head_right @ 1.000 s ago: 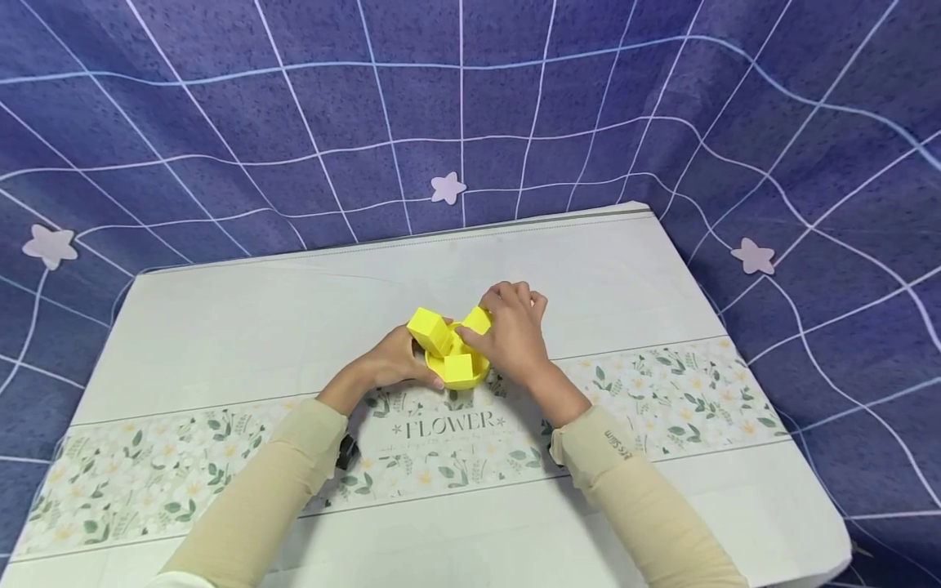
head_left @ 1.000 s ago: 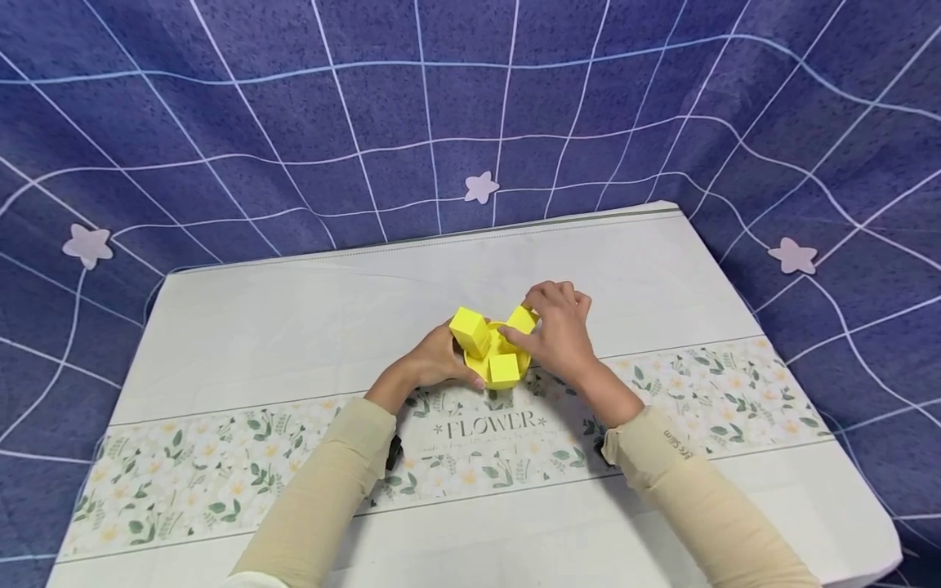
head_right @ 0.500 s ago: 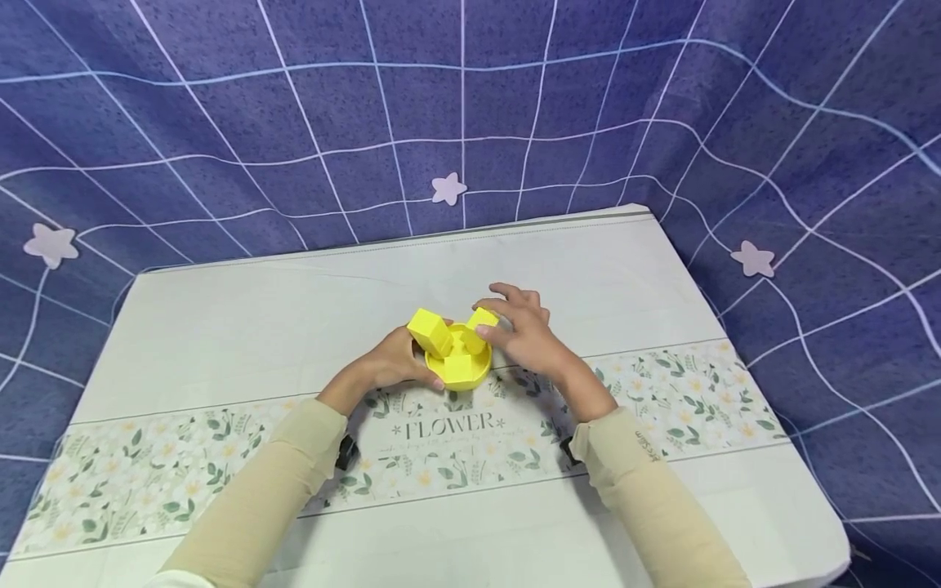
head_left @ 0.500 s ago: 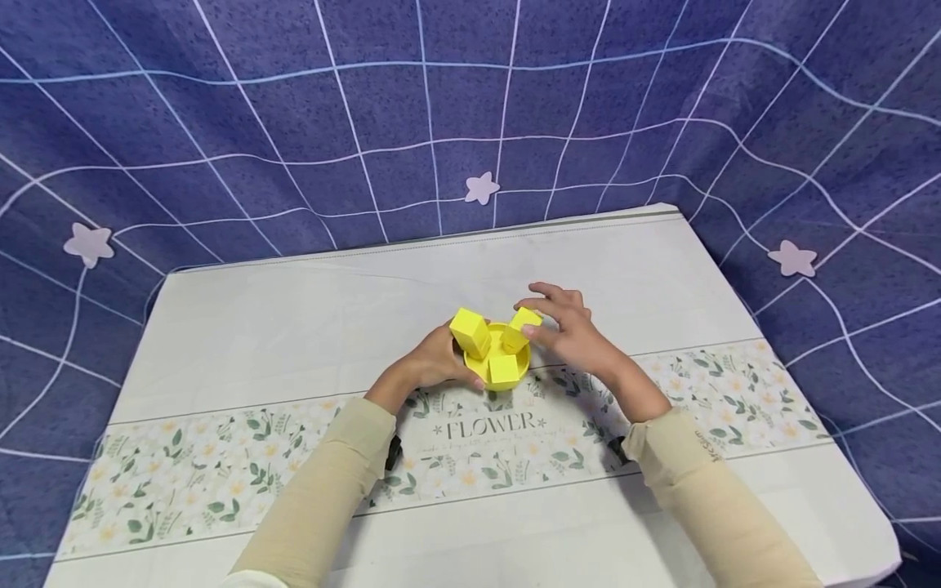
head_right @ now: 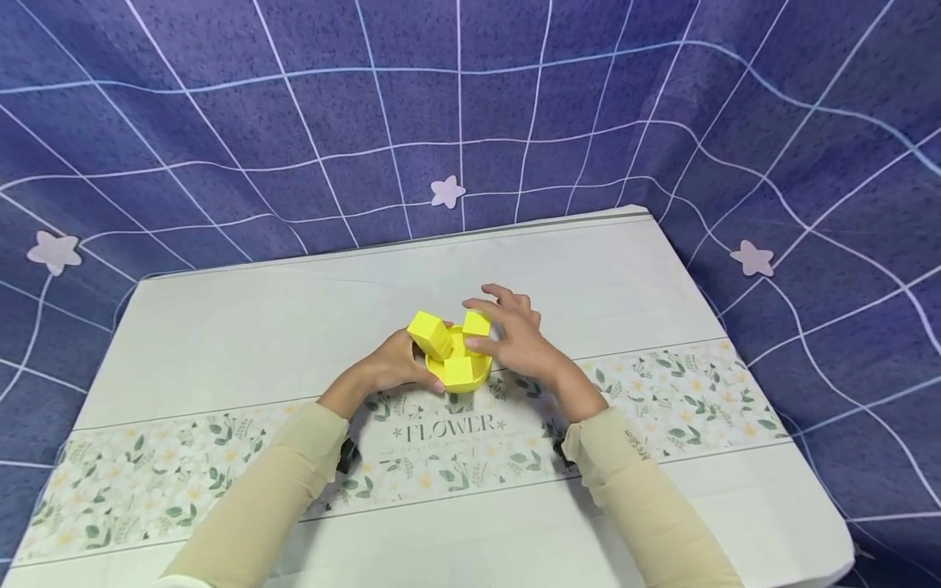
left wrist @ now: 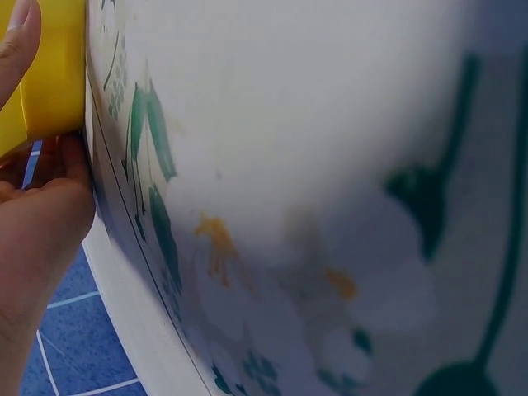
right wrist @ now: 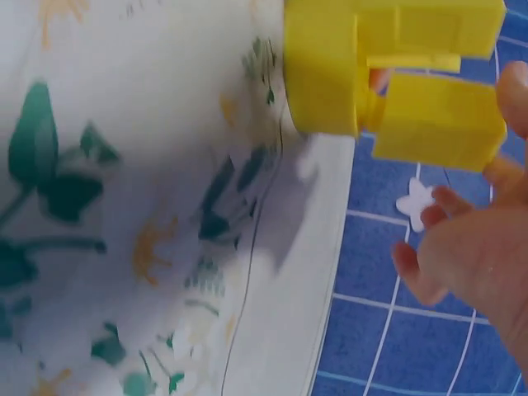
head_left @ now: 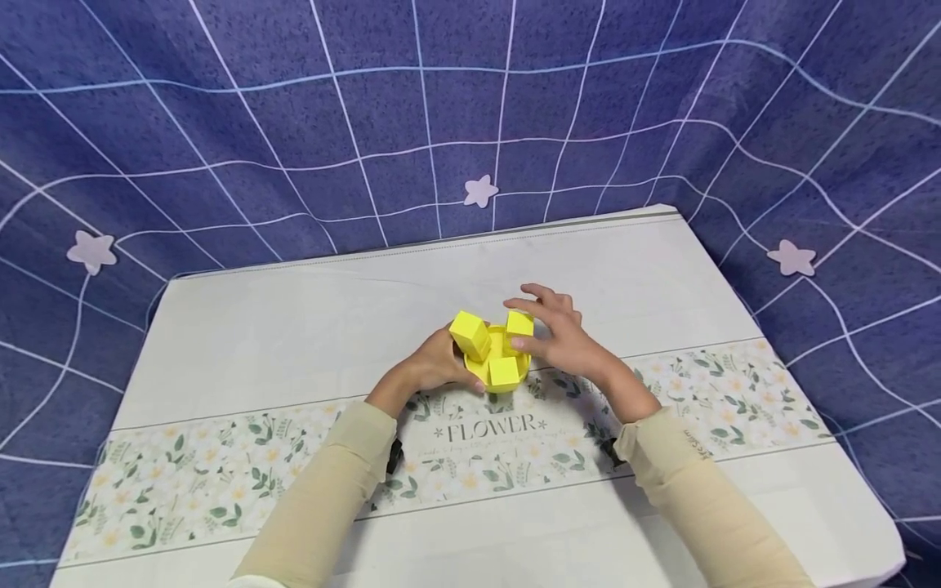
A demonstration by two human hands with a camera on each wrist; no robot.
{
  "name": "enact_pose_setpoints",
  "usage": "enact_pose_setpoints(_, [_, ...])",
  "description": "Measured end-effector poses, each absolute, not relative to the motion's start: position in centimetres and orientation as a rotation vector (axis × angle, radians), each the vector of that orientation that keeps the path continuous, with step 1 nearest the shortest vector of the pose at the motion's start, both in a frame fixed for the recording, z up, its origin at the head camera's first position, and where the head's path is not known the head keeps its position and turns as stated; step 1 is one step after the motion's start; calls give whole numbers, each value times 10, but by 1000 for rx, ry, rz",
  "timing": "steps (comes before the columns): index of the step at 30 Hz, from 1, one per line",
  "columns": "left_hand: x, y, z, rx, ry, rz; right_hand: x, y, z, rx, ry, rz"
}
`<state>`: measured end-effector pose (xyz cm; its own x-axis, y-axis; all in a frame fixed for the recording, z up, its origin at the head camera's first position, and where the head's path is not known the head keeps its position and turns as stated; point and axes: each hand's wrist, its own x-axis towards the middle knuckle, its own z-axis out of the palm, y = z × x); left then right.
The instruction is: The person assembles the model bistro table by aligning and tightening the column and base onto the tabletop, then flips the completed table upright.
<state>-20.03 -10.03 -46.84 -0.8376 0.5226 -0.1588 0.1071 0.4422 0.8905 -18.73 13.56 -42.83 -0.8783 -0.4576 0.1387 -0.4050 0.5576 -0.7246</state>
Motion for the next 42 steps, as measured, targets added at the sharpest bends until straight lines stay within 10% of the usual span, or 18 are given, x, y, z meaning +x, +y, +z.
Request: enact_pose_setpoints(42, [-191,-97,-449,543,2291,1367,-199,133,-417,-970,3050,-824])
